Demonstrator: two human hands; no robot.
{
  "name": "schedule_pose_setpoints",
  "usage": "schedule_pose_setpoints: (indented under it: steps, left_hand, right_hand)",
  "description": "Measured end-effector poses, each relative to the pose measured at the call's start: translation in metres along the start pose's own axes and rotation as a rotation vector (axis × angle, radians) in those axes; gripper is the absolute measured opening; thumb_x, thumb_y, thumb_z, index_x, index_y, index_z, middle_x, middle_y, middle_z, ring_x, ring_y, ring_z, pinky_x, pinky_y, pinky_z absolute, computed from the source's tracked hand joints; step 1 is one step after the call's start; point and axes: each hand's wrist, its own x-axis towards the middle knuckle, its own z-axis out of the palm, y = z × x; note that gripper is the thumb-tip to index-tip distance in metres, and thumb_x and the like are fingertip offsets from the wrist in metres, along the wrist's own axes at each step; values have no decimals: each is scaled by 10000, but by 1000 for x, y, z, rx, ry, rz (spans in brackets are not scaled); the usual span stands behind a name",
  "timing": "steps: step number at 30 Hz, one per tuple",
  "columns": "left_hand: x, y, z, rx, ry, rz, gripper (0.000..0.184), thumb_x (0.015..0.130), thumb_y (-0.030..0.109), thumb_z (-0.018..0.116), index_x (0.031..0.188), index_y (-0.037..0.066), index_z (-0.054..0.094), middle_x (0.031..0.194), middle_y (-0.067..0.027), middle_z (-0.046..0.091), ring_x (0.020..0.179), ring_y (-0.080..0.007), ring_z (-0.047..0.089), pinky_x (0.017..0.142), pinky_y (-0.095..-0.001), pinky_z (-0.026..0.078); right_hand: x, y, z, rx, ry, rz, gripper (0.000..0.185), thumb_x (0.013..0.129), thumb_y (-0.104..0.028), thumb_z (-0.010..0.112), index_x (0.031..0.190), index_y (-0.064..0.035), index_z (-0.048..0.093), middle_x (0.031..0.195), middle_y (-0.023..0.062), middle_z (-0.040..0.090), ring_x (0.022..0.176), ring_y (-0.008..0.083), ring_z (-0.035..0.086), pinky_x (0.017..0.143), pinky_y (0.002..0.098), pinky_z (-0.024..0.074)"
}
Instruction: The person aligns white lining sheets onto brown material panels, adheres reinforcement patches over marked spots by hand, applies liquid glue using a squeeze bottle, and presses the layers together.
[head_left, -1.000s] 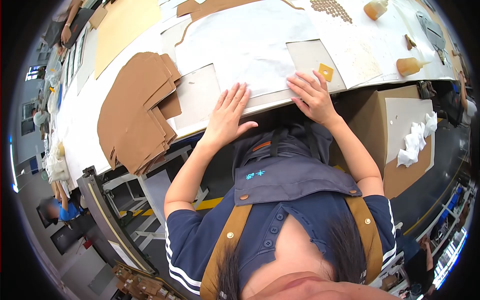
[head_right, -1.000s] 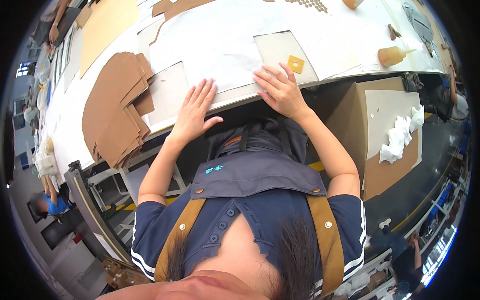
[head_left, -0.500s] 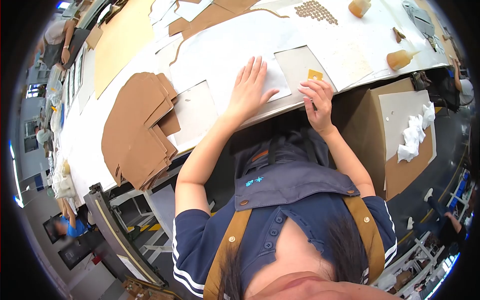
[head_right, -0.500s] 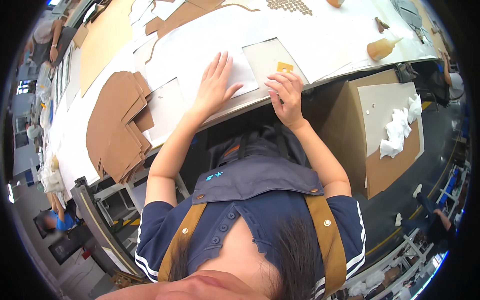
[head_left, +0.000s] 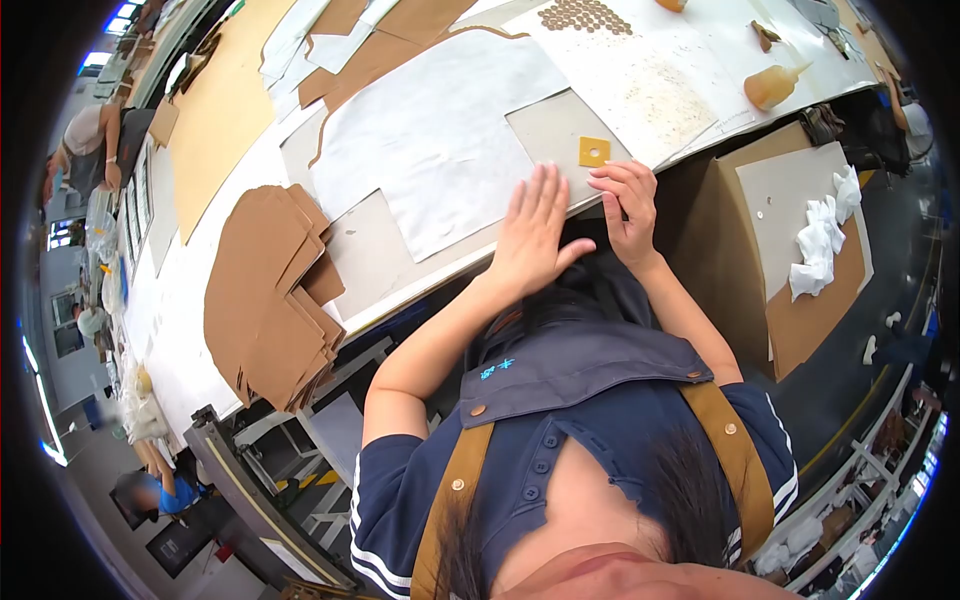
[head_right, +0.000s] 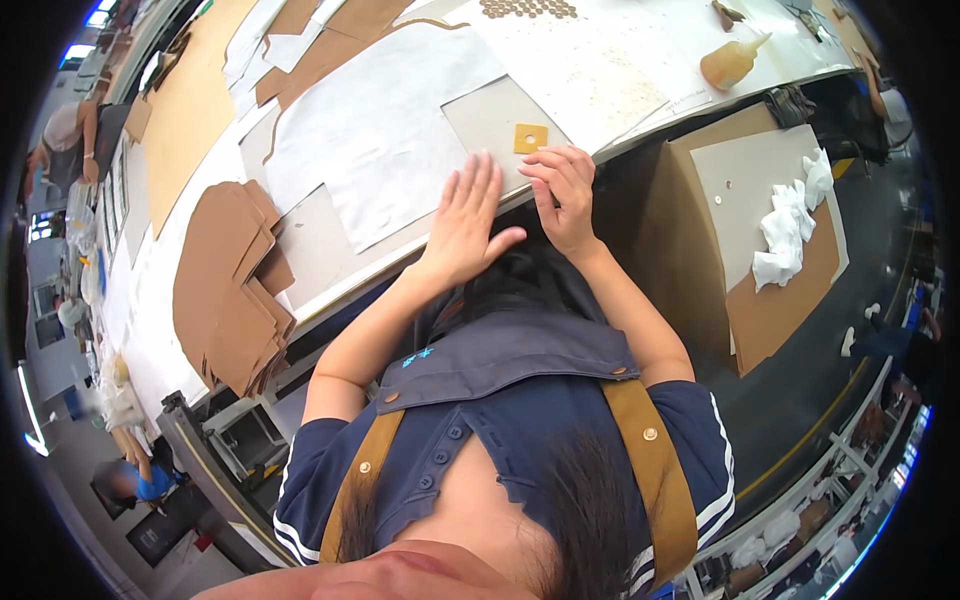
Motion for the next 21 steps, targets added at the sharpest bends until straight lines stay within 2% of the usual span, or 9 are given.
schedule_pose_setpoints:
  steps: [1, 3, 4, 5, 7, 9, 12, 18, 21]
  left_hand:
    - [-5, 0, -1, -98, -50, 55, 886, 1008, 556, 532, 1588, -52, 252, 1664, -265, 225, 1575, -373, 157, 1269, -497, 128]
    - [-1, -15, -25, -887, -164, -51, 741, 1058, 406, 512, 1600, -27, 251, 1687, -244, 181, 1585, -346, 132, 1280, -425, 111]
    - [2, -28, -39, -898, -83, -137, 662, 1065, 290, 506, 1607, -2, 262, 1697, -209, 188, 1585, -314, 151, 1278, -372, 114]
    - [5, -45, -44, -661, 97, -169, 657, 1062, 298, 523, 1594, -9, 292, 1687, -211, 220, 1580, -340, 160, 1276, -418, 134]
    - [5, -92, -40, 80, 381, -179, 728, 1042, 424, 542, 1578, -14, 318, 1659, -264, 241, 1559, -427, 169, 1252, -532, 159]
    - [-9, -116, -36, 319, 258, -369, 807, 1024, 517, 529, 1583, -18, 298, 1664, -269, 220, 1565, -425, 142, 1256, -534, 144]
    - [-29, -109, -40, 309, 154, -383, 845, 1029, 572, 474, 1597, -18, 266, 1678, -257, 191, 1577, -393, 112, 1261, -524, 105]
    - [-70, -117, -46, 273, 215, -655, 929, 1002, 625, 468, 1596, -50, 234, 1684, -260, 163, 1583, -383, 92, 1268, -532, 56]
    - [-77, -99, -40, 334, 197, -644, 980, 979, 649, 491, 1597, -60, 216, 1686, -274, 135, 1585, -387, 71, 1268, -539, 44]
  right_hand:
    - [1, 1, 0, 3, 2, -1, 140, 978, -133, 597, 1004, -82, 724, 1098, 53, 713, 1123, 277, 620, 1075, 464, 382]
    - [2, 1, -1, 14, 0, -5, 138, 978, -130, 596, 1003, -80, 723, 1085, 52, 716, 1111, 277, 626, 1074, 464, 385]
    - [2, 1, -2, 16, 2, 0, 137, 978, -127, 597, 999, -80, 723, 1076, 51, 718, 1105, 275, 629, 1075, 462, 384]
    - [2, 0, -1, 21, 2, 3, 135, 979, -125, 597, 996, -80, 723, 1066, 49, 720, 1100, 272, 632, 1077, 461, 384]
    - [2, -1, 2, 35, -3, 9, 133, 980, -121, 596, 987, -80, 723, 1048, 46, 723, 1088, 268, 637, 1079, 458, 382]
    - [-3, -3, 4, 45, -8, 22, 132, 981, -116, 596, 976, -81, 723, 1030, 44, 725, 1077, 263, 641, 1082, 456, 381]
    - [-4, -7, 6, 48, -21, 17, 134, 984, -109, 593, 968, -80, 723, 1018, 43, 723, 1065, 259, 644, 1085, 449, 377]
    - [4, -14, 9, 108, -54, -9, 127, 979, -89, 594, 984, -63, 719, 1018, 67, 716, 1067, 275, 636, 1042, 426, 411]
    - [18, -19, 16, 158, -84, -1, 127, 980, -82, 600, 1033, -38, 708, 1073, 97, 706, 1079, 296, 629, 1009, 409, 445]
